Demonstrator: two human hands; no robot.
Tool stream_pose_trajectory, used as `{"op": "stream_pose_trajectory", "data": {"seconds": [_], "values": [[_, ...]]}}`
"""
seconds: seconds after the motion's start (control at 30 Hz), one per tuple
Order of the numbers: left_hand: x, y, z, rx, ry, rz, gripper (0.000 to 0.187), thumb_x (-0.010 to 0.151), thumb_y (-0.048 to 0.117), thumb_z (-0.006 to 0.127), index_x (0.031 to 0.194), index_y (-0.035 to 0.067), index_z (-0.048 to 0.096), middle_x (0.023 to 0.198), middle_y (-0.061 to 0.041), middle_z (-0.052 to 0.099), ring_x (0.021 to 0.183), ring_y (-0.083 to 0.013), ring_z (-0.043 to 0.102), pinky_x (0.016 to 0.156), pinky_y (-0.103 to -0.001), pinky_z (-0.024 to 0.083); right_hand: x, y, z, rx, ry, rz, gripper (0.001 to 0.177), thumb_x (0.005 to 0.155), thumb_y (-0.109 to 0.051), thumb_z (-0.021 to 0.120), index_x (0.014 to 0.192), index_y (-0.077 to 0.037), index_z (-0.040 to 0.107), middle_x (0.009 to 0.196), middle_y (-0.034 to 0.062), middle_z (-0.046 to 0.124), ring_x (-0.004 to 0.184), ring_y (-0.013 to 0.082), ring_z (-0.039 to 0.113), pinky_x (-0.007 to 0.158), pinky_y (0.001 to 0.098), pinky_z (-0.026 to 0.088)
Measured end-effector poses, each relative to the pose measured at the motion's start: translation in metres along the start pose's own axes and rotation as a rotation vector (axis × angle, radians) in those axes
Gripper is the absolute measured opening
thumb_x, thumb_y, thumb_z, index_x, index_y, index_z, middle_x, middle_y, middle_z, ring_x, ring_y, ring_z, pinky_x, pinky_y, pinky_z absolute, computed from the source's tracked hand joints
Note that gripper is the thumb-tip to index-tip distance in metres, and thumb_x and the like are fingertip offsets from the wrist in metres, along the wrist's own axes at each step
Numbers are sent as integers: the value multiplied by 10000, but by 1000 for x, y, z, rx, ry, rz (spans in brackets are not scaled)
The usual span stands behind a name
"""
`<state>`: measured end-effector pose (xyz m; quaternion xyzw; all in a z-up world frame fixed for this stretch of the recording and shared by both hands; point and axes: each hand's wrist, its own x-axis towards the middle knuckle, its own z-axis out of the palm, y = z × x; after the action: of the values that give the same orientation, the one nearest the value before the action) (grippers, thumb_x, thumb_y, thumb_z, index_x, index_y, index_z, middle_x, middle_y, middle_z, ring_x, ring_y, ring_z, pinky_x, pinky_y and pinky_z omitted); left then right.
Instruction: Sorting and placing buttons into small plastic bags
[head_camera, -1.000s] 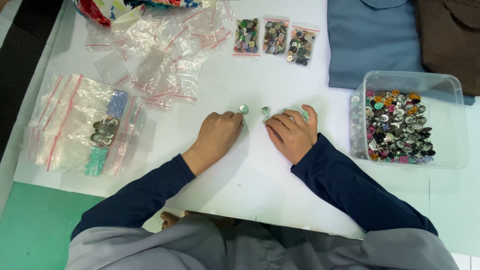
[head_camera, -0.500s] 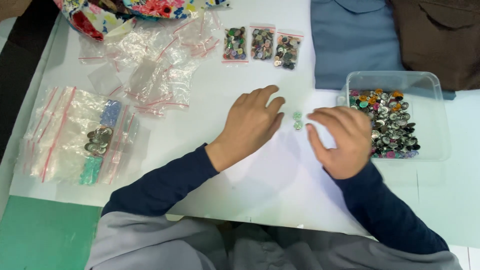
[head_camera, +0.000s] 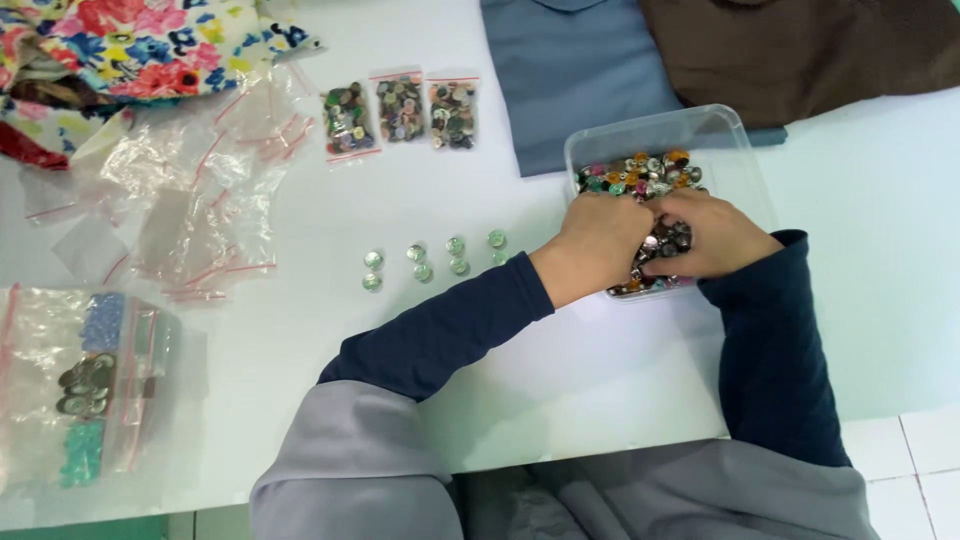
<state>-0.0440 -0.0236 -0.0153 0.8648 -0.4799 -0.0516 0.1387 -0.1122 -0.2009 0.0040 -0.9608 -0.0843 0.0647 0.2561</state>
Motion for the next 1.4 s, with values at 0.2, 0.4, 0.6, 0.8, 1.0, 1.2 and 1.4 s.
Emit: {"op": "stream_pose_trajectory", "data": {"seconds": [0.2,0.4,0.6,0.8,1.0,1.2,1.4], "values": [[9,-5,10,15,-115,-24,232,562,141,915,715,45,768,661,-138,684,638,-345,715,511,-440,552,7,14,13,8,-62,69,685,634,-395,940,1200,-109,683,1149,149,672,984,337,722,890,517,556],[3,-18,-31,-187,-158,58,151,655,64,864,698,4,733,604,-173,667,618,-346,706,527,-480,568,8,12,17,84,88,35,407,745,-256,878,1114,-183,723,953,30,721,859,246,757,743,410,593],[10,-36,-19,-301,-181,38,116,759,-4,749,707,-95,701,624,-227,669,614,-386,712,512,-471,578,5,14,19,43,205,37,306,848,-120,756,1143,-190,715,878,7,769,830,234,747,682,374,590],[9,-42,-36,-415,-84,65,171,805,22,659,700,-113,658,597,-258,638,567,-349,692,469,-362,545,8,8,15,4,345,-38,228,812,-189,840,1006,-175,723,889,4,714,805,249,693,694,383,570],[6,-42,-41,-460,-68,57,211,846,33,619,675,-90,601,545,-197,587,497,-237,623,431,-285,494,4,5,18,-39,141,-18,381,652,-333,894,960,-193,719,804,23,698,761,290,681,704,458,560],[12,-44,-38,-476,-113,1,176,799,90,643,646,12,603,540,-115,574,497,-202,609,407,-298,465,2,15,23,-244,100,49,223,771,-376,792,965,-280,741,849,-53,737,868,252,730,725,448,581],[9,-40,-58,-504,-123,-57,97,791,90,663,799,8,611,646,-113,599,608,-270,671,472,-334,508,3,21,32,-289,159,69,132,789,-386,743,893,-307,725,830,-84,740,868,223,734,731,416,587]]}}
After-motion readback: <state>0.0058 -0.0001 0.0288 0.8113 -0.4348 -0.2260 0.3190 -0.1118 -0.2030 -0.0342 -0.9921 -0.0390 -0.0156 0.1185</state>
